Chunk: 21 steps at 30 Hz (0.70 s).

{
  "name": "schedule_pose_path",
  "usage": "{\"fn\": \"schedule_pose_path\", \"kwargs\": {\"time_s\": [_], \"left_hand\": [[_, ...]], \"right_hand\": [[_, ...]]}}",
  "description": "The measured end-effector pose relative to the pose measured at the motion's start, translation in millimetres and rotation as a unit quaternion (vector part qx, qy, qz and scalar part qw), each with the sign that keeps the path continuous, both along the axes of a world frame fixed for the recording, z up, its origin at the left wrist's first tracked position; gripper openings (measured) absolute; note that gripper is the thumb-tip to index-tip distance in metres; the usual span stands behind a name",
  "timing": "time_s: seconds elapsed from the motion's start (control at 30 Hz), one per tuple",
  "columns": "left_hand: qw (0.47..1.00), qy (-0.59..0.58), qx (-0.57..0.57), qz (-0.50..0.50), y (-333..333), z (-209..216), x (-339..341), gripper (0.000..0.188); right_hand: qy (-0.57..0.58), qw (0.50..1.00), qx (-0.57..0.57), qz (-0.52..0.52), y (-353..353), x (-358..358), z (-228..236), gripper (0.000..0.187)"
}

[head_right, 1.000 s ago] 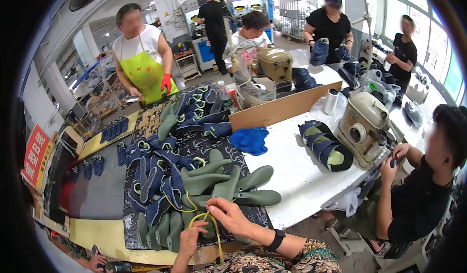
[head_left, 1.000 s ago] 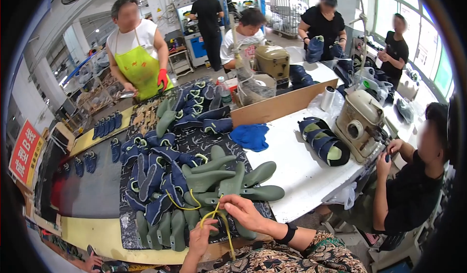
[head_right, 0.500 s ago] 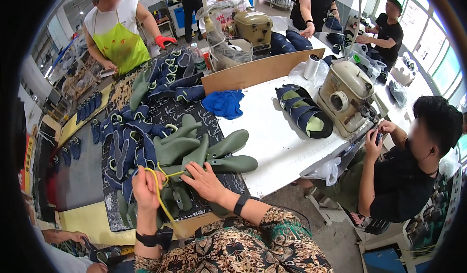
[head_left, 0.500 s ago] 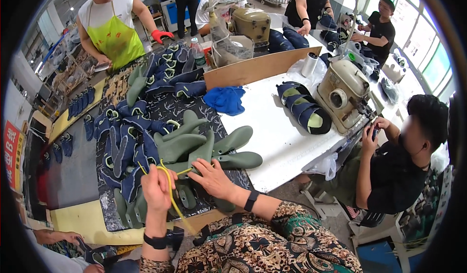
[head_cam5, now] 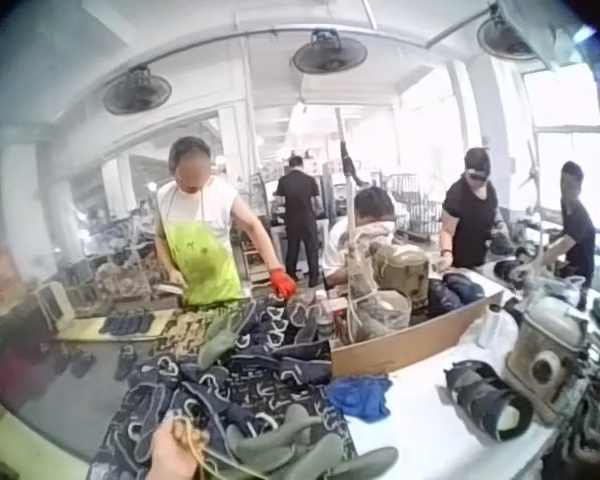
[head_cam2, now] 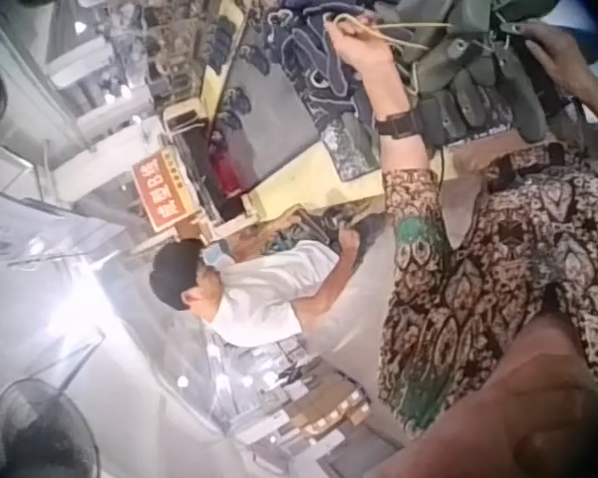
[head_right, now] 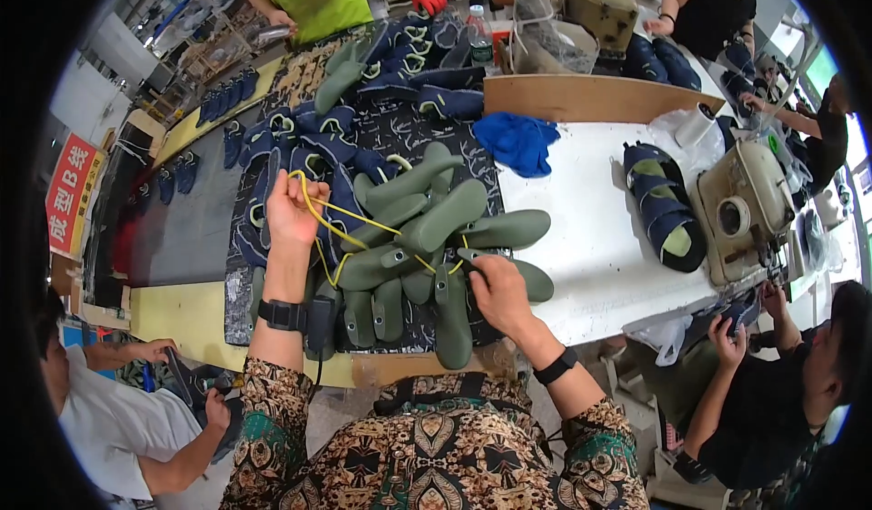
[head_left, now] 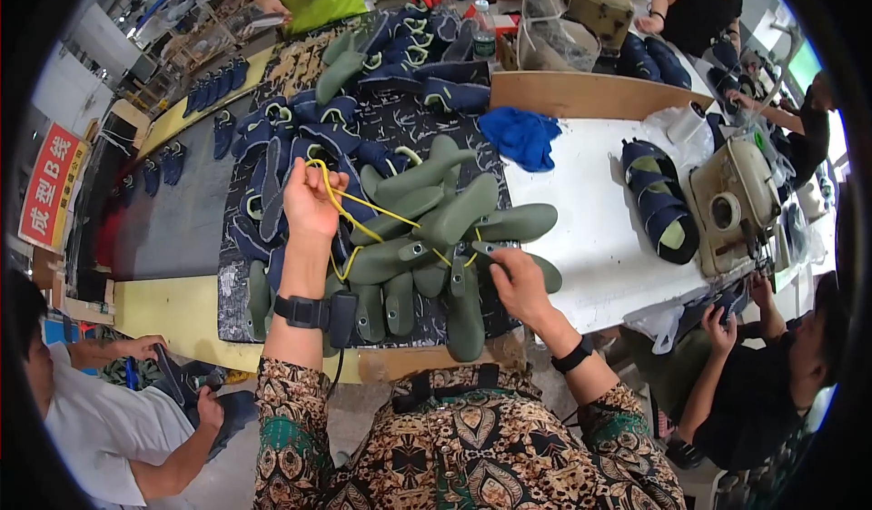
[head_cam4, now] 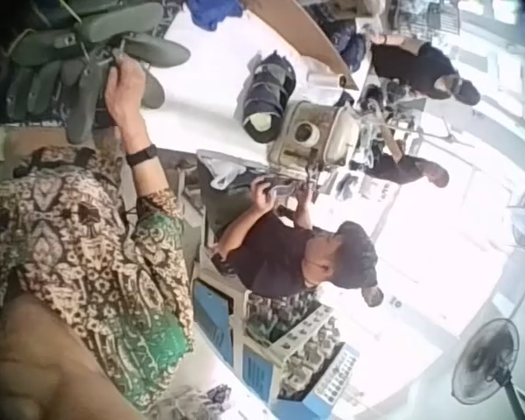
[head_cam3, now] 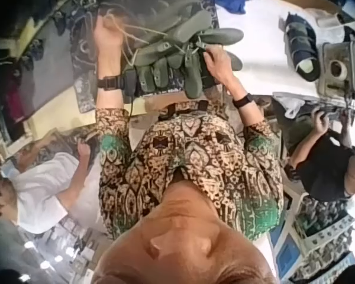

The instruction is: Organizing and grouping green shoe molds with a yellow cord in a manufacturing facility.

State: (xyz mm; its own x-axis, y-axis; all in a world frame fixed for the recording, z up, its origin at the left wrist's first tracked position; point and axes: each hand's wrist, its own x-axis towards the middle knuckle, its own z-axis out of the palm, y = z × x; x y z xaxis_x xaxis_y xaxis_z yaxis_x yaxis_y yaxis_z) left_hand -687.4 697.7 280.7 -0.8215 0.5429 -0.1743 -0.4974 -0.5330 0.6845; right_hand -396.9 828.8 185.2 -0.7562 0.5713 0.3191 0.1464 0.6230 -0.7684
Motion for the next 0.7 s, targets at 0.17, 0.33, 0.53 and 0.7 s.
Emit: {"fn": "schedule_pose_path", "kwargs": {"time_s": [0.17, 0.33, 0.53, 0.7], "left_hand": [[1.0, 0.011, -0.005, -0.013, 9.8, 4.4, 8.0, 0.046], [0.995, 0.094, -0.007, -0.031, -10.8, -11.1, 16.0, 0.042], [0.937, 0.2, -0.287, -0.026, -104.2, -63.4, 53.5, 0.028], [0.917, 0.213, -0.337, -0.017, -135.1, -83.1, 93.8, 0.018]], "right_hand": [[-0.061, 0.993, 0.095, 0.039, -15.3, -36.9, -8.4, 0.03], [-0.054, 0.986, 0.14, 0.076, -25.2, -79.0, -18.9, 0.02], [-0.165, 0.963, -0.173, 0.124, -24.6, -69.4, 4.0, 0.035], [-0.109, 0.964, -0.203, 0.134, -7.8, -92.1, 87.7, 0.044]]}}
